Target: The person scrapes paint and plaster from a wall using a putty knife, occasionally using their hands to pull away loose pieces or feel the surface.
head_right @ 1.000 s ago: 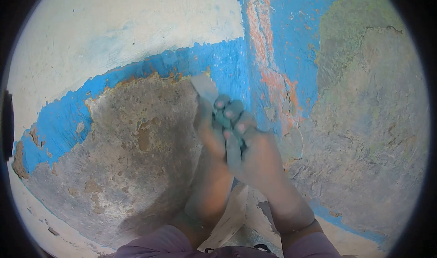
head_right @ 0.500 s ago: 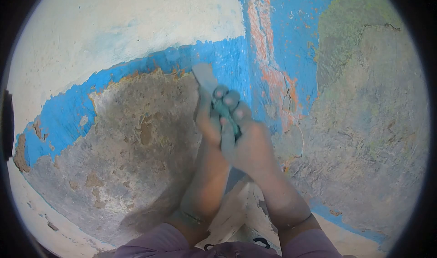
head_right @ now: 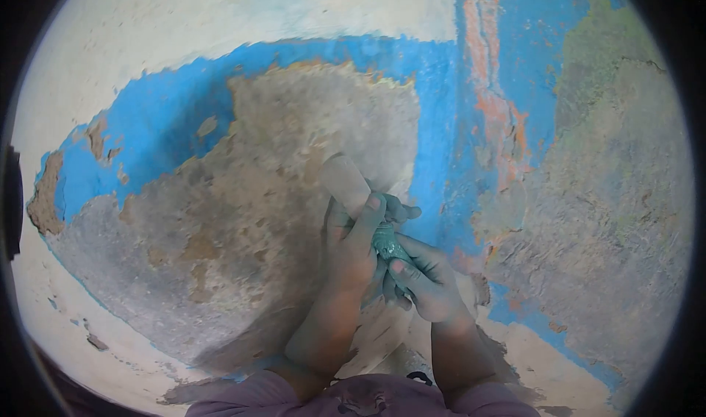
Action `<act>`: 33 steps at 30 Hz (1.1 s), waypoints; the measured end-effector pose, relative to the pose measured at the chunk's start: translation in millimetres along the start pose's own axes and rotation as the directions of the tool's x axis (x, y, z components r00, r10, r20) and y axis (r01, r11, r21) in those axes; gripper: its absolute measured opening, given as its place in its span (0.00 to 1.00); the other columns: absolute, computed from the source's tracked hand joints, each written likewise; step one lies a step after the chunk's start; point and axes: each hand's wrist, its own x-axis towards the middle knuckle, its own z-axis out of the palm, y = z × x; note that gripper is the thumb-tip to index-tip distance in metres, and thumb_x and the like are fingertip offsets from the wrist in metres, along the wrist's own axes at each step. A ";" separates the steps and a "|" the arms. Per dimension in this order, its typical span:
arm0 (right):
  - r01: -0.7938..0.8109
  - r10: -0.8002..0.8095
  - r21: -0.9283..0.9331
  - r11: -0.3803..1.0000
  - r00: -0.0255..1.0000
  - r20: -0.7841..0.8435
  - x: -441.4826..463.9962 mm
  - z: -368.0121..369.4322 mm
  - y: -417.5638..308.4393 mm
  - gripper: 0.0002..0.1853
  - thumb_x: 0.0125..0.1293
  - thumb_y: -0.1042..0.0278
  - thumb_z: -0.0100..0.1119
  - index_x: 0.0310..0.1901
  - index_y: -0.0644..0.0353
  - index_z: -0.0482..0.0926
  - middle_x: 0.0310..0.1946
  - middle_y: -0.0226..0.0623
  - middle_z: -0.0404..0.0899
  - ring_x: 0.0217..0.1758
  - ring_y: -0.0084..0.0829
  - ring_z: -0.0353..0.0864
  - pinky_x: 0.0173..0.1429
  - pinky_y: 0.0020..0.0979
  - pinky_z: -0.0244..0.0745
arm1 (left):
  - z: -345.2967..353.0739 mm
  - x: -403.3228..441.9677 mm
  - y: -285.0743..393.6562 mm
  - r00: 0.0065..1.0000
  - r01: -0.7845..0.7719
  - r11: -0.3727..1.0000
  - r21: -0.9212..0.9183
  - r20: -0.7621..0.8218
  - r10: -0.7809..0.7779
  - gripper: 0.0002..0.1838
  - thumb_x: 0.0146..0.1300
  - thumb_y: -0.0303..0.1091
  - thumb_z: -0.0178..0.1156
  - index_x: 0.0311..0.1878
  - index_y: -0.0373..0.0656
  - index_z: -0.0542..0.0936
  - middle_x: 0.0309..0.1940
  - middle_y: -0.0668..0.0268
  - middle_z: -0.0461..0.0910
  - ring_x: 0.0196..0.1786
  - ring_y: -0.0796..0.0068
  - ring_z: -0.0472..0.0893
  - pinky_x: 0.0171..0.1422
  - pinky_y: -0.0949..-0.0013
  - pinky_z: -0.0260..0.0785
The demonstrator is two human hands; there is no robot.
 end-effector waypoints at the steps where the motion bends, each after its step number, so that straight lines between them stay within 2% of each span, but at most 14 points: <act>1: -0.007 0.007 0.008 1.000 1.000 0.001 0.3 10.0 -0.8 0.23 0.71 0.59 0.47 0.59 0.70 0.69 0.26 0.34 0.76 0.18 0.17 0.72 0.20 0.18 0.62 | -0.2 -6.8 17.5 0.999 0.032 0.999 0.015 -0.005 -0.032 0.13 0.71 0.36 0.46 0.47 0.36 0.72 0.32 0.61 0.77 0.38 0.68 0.79 0.45 0.64 0.73; 3: -0.032 0.034 0.081 0.996 0.999 -0.019 3.1 30.0 -8.9 0.21 0.72 0.58 0.46 0.54 0.71 0.71 0.22 0.35 0.75 0.17 0.19 0.73 0.18 0.18 0.63 | -8.5 -14.1 38.3 0.998 0.069 0.997 0.026 -0.013 -0.068 0.14 0.71 0.36 0.46 0.49 0.34 0.73 0.33 0.59 0.78 0.38 0.68 0.80 0.45 0.65 0.73; 5: -0.056 0.057 0.096 0.994 0.998 -0.012 7.3 43.5 -19.4 0.21 0.72 0.57 0.46 0.51 0.71 0.72 0.21 0.35 0.75 0.16 0.19 0.73 0.18 0.18 0.64 | -16.9 -15.3 51.4 0.986 0.067 0.998 0.014 0.150 -0.068 0.18 0.71 0.37 0.44 0.53 0.31 0.72 0.35 0.58 0.79 0.38 0.68 0.80 0.45 0.67 0.72; 9: -0.004 0.005 0.022 1.000 0.999 -0.032 2.6 54.9 -16.4 0.21 0.73 0.56 0.46 0.49 0.70 0.72 0.22 0.35 0.76 0.15 0.21 0.73 0.18 0.20 0.67 | -15.7 -19.0 73.9 0.977 0.164 0.982 0.093 0.121 -0.174 0.20 0.71 0.37 0.43 0.56 0.29 0.71 0.34 0.60 0.78 0.40 0.70 0.78 0.45 0.69 0.71; 12: -0.014 0.005 -0.068 0.998 0.991 -0.133 -14.5 63.9 -14.3 0.20 0.72 0.59 0.49 0.52 0.70 0.71 0.26 0.34 0.78 0.17 0.20 0.74 0.20 0.19 0.68 | -19.0 -26.9 68.4 0.942 0.265 0.963 -0.058 0.227 -0.246 0.19 0.74 0.34 0.42 0.60 0.31 0.64 0.34 0.67 0.72 0.37 0.79 0.72 0.42 0.74 0.68; 16: 0.037 -0.105 -0.229 0.973 0.950 -0.294 -26.1 82.3 -18.0 0.23 0.68 0.63 0.56 0.59 0.69 0.68 0.33 0.35 0.80 0.26 0.18 0.75 0.29 0.18 0.70 | -16.7 -31.6 68.9 0.968 0.159 0.965 -0.208 0.225 -0.111 0.21 0.74 0.36 0.42 0.62 0.30 0.61 0.35 0.69 0.66 0.39 0.80 0.69 0.43 0.76 0.65; 18: 0.303 -0.496 -0.570 0.764 0.840 -0.219 -20.5 93.1 -17.2 0.27 0.68 0.64 0.56 0.63 0.69 0.64 0.39 0.38 0.81 0.34 0.21 0.77 0.39 0.21 0.71 | -13.1 -27.0 81.4 0.962 0.041 0.998 -0.056 0.273 -0.025 0.23 0.72 0.39 0.44 0.61 0.30 0.63 0.39 0.64 0.70 0.44 0.71 0.74 0.48 0.68 0.70; 19: 0.301 -0.500 -0.577 0.759 0.838 -0.220 -17.7 98.8 -23.9 0.27 0.68 0.64 0.56 0.63 0.69 0.64 0.39 0.38 0.81 0.34 0.21 0.77 0.39 0.21 0.71 | -9.6 -24.6 85.0 0.960 0.042 0.997 -0.062 0.279 -0.023 0.23 0.72 0.39 0.44 0.61 0.30 0.63 0.39 0.64 0.70 0.44 0.71 0.74 0.48 0.68 0.70; 21: 0.275 -0.488 -0.653 0.706 0.857 -0.166 -9.0 108.9 -42.9 0.28 0.66 0.69 0.55 0.65 0.71 0.62 0.45 0.45 0.79 0.43 0.23 0.76 0.49 0.24 0.69 | -2.4 -19.1 91.3 0.976 0.122 0.949 -0.289 0.210 -0.061 0.19 0.73 0.39 0.43 0.61 0.38 0.63 0.36 0.65 0.69 0.41 0.72 0.75 0.47 0.66 0.73; 24: 0.165 -0.419 -0.698 0.697 0.884 -0.209 7.4 112.6 -52.4 0.26 0.63 0.74 0.54 0.63 0.73 0.65 0.47 0.51 0.77 0.46 0.25 0.76 0.50 0.25 0.70 | 4.5 -3.2 107.0 0.960 0.266 0.824 -0.501 0.216 -0.179 0.14 0.73 0.41 0.43 0.55 0.45 0.65 0.35 0.63 0.71 0.38 0.66 0.78 0.45 0.60 0.76; 25: 0.168 -0.420 -0.700 0.695 0.884 -0.204 11.0 107.6 -52.0 0.26 0.63 0.74 0.54 0.63 0.73 0.65 0.47 0.51 0.77 0.46 0.25 0.76 0.50 0.25 0.70 | 8.6 -1.2 113.0 0.961 0.275 0.853 -0.443 0.139 -0.237 0.10 0.72 0.41 0.42 0.49 0.48 0.65 0.29 0.64 0.69 0.30 0.64 0.77 0.38 0.60 0.75; 27: 0.332 -0.632 -0.877 0.347 0.773 0.042 17.5 94.4 -48.6 0.22 0.60 0.76 0.55 0.56 0.73 0.72 0.38 0.51 0.78 0.37 0.29 0.80 0.42 0.26 0.72 | 1.8 3.8 98.6 0.967 0.242 0.838 -0.488 0.195 -0.166 0.09 0.72 0.40 0.42 0.48 0.48 0.65 0.26 0.66 0.67 0.29 0.66 0.75 0.36 0.61 0.73; 30: 0.212 -0.543 -0.858 0.468 0.835 -0.090 14.9 104.2 -60.4 0.15 0.58 0.76 0.56 0.47 0.73 0.76 0.29 0.50 0.76 0.29 0.35 0.80 0.34 0.28 0.72 | 4.6 8.0 81.8 0.972 0.202 0.778 -0.594 0.222 -0.084 0.06 0.70 0.36 0.41 0.46 0.48 0.65 0.22 0.69 0.62 0.26 0.69 0.71 0.32 0.63 0.70; 33: 0.150 -0.503 -0.890 0.431 0.859 -0.099 14.9 106.0 -81.2 0.10 0.56 0.76 0.56 0.39 0.73 0.78 0.25 0.51 0.72 0.24 0.40 0.79 0.31 0.31 0.70 | 15.3 10.4 80.7 0.983 0.160 0.722 -0.673 0.178 -0.052 0.06 0.68 0.33 0.41 0.46 0.49 0.65 0.21 0.70 0.60 0.24 0.71 0.68 0.32 0.63 0.70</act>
